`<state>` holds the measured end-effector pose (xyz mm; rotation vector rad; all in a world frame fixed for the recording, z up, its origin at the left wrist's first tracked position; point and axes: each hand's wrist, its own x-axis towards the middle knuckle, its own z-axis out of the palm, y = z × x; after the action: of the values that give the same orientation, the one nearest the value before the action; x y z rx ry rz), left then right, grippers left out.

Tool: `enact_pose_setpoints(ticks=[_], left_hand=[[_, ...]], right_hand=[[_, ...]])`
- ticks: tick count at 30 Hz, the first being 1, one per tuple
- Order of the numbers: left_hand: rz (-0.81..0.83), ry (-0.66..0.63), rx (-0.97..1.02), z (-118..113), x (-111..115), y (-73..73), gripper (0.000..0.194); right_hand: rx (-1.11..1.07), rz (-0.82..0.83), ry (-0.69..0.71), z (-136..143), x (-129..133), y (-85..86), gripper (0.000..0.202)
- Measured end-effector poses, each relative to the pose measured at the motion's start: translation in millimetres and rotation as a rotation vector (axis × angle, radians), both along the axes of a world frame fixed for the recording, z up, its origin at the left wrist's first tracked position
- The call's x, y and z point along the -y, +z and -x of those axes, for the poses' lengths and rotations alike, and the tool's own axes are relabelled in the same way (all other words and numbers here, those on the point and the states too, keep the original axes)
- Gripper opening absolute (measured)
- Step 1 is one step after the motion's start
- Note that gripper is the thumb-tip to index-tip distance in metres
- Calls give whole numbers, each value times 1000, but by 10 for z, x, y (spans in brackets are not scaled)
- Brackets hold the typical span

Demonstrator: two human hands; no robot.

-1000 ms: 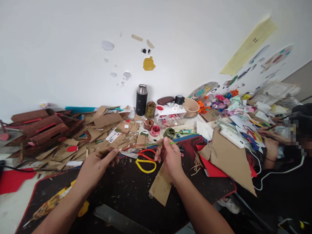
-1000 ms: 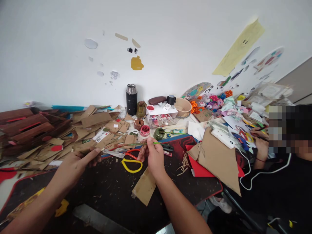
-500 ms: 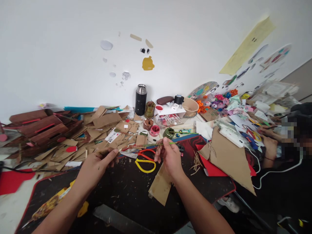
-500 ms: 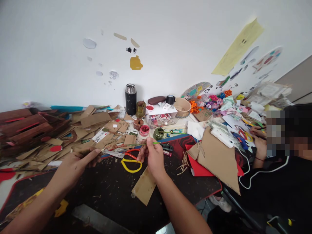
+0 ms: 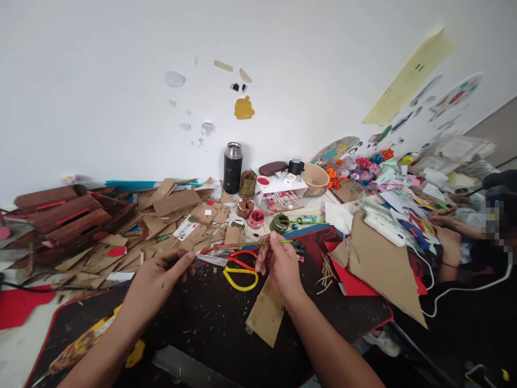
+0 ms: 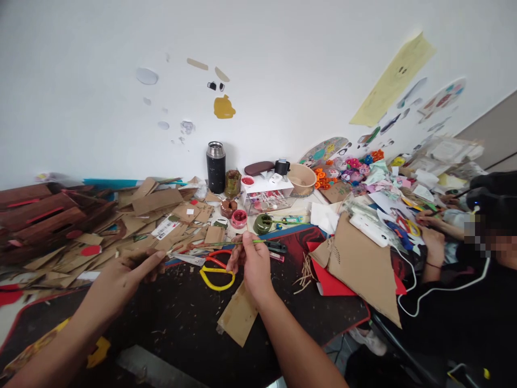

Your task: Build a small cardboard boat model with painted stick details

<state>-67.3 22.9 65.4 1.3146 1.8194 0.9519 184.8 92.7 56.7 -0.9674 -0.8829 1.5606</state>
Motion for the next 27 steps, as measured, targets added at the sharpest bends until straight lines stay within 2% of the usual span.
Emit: enact_pose_setpoints(ticks=[5, 14, 18, 23, 27], left_hand=[[42, -15, -193, 62, 59, -30, 53], [101, 3, -525, 90, 257, -158, 44], [138, -9, -680, 93, 232, -67, 44], [151, -32, -1008, 153, 56, 115, 45], [89, -76, -1209, 248, -123, 131, 49]], right_hand=[[-35, 0, -35, -13, -22, 13, 51], [-90, 60, -41, 7, -18, -67, 52], [-100, 64, -54, 17, -42, -39, 53], [-106, 67, -57, 60, -82, 2, 56], [-116, 69, -55, 80, -103, 0, 56]])
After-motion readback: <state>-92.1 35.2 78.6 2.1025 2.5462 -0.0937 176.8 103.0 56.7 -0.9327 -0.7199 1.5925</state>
